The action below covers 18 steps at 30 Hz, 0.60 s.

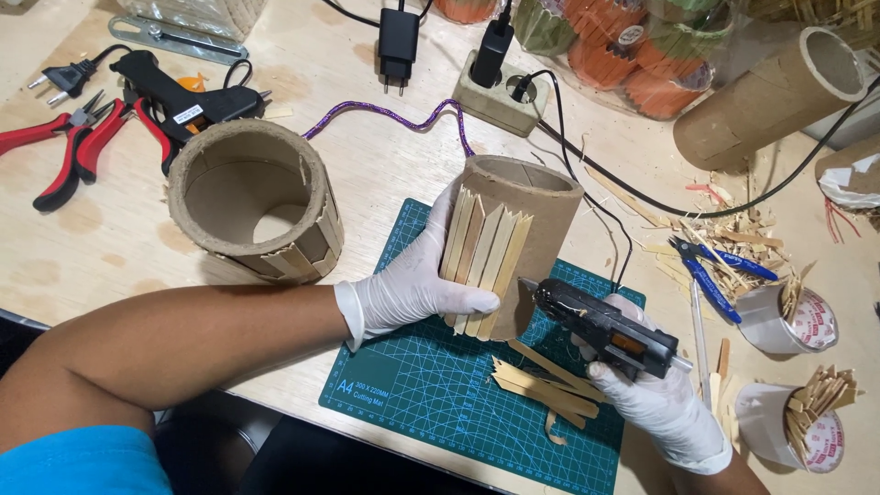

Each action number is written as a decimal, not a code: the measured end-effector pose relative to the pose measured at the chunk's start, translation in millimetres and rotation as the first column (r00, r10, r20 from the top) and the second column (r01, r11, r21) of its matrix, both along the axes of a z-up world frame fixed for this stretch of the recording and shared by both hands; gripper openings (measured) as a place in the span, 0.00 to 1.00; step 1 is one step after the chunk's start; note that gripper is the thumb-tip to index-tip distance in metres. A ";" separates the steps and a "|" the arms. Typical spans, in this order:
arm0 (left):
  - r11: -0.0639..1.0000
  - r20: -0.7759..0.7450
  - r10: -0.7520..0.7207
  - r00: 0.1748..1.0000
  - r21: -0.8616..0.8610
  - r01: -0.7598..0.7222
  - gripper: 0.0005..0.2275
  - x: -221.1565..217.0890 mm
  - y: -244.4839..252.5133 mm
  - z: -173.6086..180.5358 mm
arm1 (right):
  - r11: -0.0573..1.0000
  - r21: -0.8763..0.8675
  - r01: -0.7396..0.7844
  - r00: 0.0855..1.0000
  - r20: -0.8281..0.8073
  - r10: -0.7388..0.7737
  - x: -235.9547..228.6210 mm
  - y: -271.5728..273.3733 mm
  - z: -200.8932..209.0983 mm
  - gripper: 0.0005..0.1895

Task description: Gluing wooden sticks onto a cardboard tube using a hot glue gun.

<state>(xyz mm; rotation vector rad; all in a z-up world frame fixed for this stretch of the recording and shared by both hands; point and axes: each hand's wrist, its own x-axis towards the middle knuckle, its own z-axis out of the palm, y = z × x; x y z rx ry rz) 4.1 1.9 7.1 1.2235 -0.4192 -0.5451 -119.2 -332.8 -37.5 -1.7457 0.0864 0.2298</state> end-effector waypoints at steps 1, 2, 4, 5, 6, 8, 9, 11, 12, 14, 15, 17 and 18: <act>1.000 0.007 0.004 1.000 0.012 -0.004 0.57 0.1 0.1 0.0 | 1.000 -0.018 -0.006 1.000 0.026 0.007 0.2 0.5 0.6 0.45; 1.000 0.015 0.007 1.000 0.024 -0.008 0.57 0.3 0.2 0.0 | 0.999 -0.036 -0.012 0.999 0.052 0.014 0.5 1.0 1.2 0.45; 1.000 -0.014 0.000 1.000 0.008 0.000 0.57 -0.3 0.2 2.8 | 0.999 -0.034 0.005 1.000 0.022 -0.004 1.7 5.6 7.0 0.44; 1.000 -0.042 -0.007 0.999 -0.008 0.007 0.57 -0.5 0.3 4.4 | 0.999 -0.034 0.022 1.000 -0.007 -0.022 2.5 7.9 9.9 0.42; 1.000 -0.042 -0.007 0.999 -0.008 0.007 0.57 -0.2 0.2 3.4 | 0.999 -0.034 0.021 1.000 -0.007 -0.022 3.0 8.0 10.3 0.42; 1.000 -0.007 -0.005 1.000 -0.005 0.005 0.57 0.4 -0.1 1.5 | 0.998 -0.069 -0.005 1.000 0.011 0.006 3.7 8.3 11.1 0.41; 1.000 -0.008 -0.005 1.000 -0.004 0.005 0.57 0.0 0.1 0.6 | 0.998 -0.069 -0.006 1.000 0.010 0.006 1.8 9.4 11.3 0.41; 1.000 0.017 0.005 1.000 0.008 -0.006 0.57 0.2 0.1 -0.7 | 0.996 0.034 0.086 0.996 -0.040 -0.085 -0.7 11.1 12.0 0.43; 1.000 0.017 0.006 1.000 0.008 -0.006 0.57 0.2 0.0 -0.6 | 0.996 0.034 0.086 0.996 -0.041 -0.085 -0.4 11.7 13.1 0.43; 1.000 0.002 0.009 1.000 0.012 -0.009 0.57 0.2 -0.3 -0.5 | 0.998 0.002 0.062 0.998 -0.013 -0.062 0.5 12.8 15.3 0.42; 1.000 0.001 0.010 1.000 0.012 -0.010 0.57 0.2 -0.3 0.5 | 0.998 0.002 0.062 0.998 -0.013 -0.062 0.6 13.7 15.8 0.42; 1.000 -0.013 0.005 1.000 0.008 -0.005 0.57 -0.2 -0.1 2.4 | 0.991 -0.091 0.096 0.995 -0.013 -0.098 0.6 15.5 16.6 0.45; 1.000 -0.013 0.006 1.000 0.008 -0.006 0.57 0.0 0.1 2.6 | 0.991 -0.091 0.096 0.995 -0.013 -0.097 1.8 15.9 17.9 0.45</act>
